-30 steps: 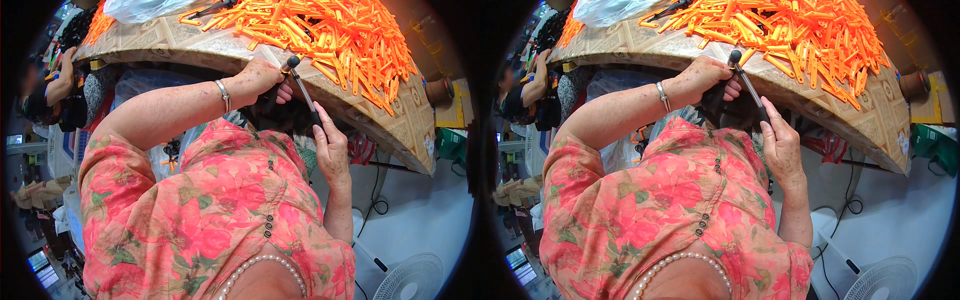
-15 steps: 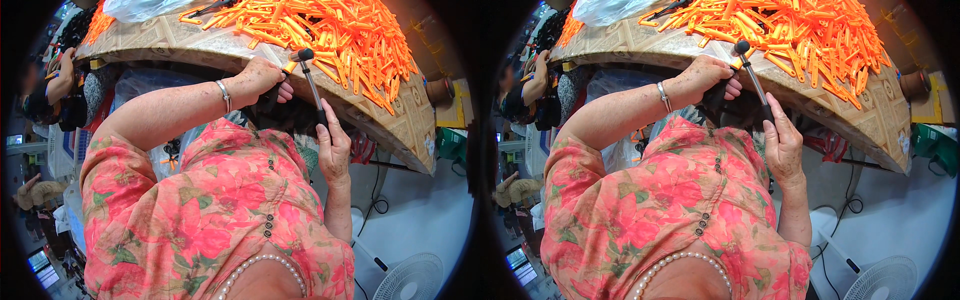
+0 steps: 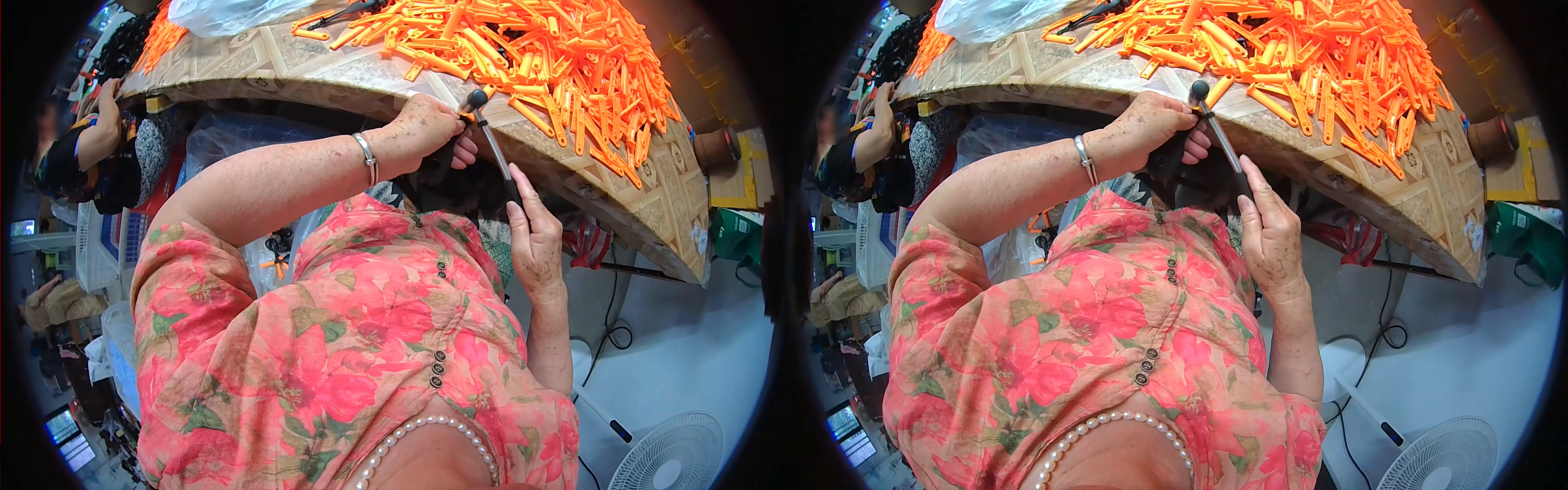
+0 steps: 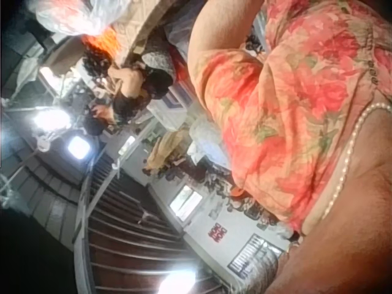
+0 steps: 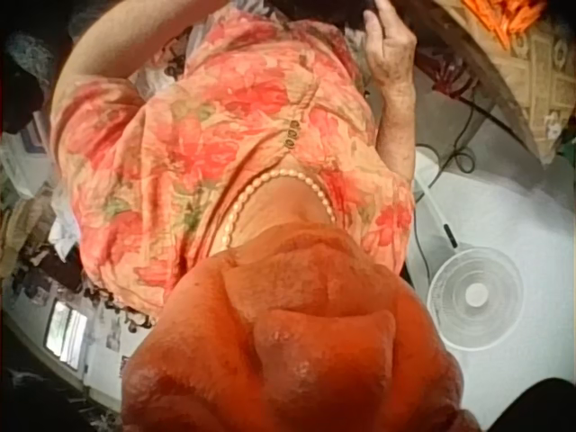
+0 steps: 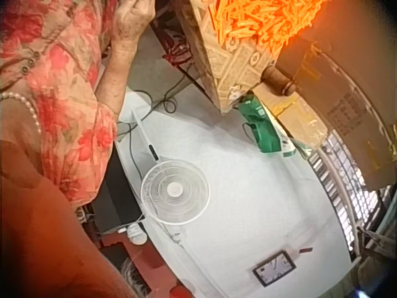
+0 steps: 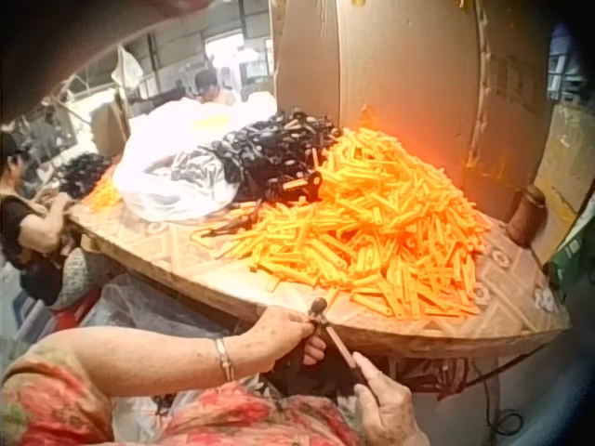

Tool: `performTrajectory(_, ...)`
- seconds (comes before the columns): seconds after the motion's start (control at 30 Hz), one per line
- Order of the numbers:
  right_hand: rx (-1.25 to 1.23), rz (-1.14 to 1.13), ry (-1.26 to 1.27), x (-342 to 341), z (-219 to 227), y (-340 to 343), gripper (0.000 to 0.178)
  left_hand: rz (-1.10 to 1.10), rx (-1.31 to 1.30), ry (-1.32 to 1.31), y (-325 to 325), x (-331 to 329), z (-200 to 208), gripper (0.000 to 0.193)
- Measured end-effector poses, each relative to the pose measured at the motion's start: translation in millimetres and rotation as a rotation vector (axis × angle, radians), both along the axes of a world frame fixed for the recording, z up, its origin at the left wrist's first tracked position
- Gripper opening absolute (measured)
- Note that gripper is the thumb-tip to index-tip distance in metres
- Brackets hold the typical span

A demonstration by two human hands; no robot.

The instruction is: The person assembles small orange plastic tubes with black plastic components. They insert the orange tubes into the black parts and use a hammer to tap them into place. The person handles the items one at a time, repeatedly picking up parts from a pile on the table and assembling them.

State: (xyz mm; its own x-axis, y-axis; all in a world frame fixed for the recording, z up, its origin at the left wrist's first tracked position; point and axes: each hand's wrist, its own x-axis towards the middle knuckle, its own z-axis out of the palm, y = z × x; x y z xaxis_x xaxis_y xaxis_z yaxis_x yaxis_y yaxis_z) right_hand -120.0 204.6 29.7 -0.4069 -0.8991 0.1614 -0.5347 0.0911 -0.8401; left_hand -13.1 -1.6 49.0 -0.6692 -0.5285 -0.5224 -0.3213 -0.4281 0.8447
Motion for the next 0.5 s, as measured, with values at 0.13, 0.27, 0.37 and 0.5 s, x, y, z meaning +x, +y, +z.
performTrajectory(0.13, -0.053, -0.039, -0.067, 0.9, -7.2, 2.7, 0.045, 0.010, -0.013, 0.004, 1.5, 0.1, -2.8, 0.020)
performTrajectory(0.27, -0.064, -0.003, 0.040, 1.2, -9.7, 0.3, 0.045, -0.003, -0.021, 0.023, -1.0, -0.9, -3.7, 0.020)
performTrajectory(0.37, -0.140, -0.040, 0.059, 6.5, -8.2, 1.4, 0.046, 0.013, -0.022, 0.007, 1.7, -1.1, 0.1, 0.020)
performTrajectory(0.5, -0.097, -0.026, 0.103, 0.7, -9.9, -1.9, 0.045, 0.007, -0.050, 0.027, 1.8, 0.4, -2.6, 0.020)
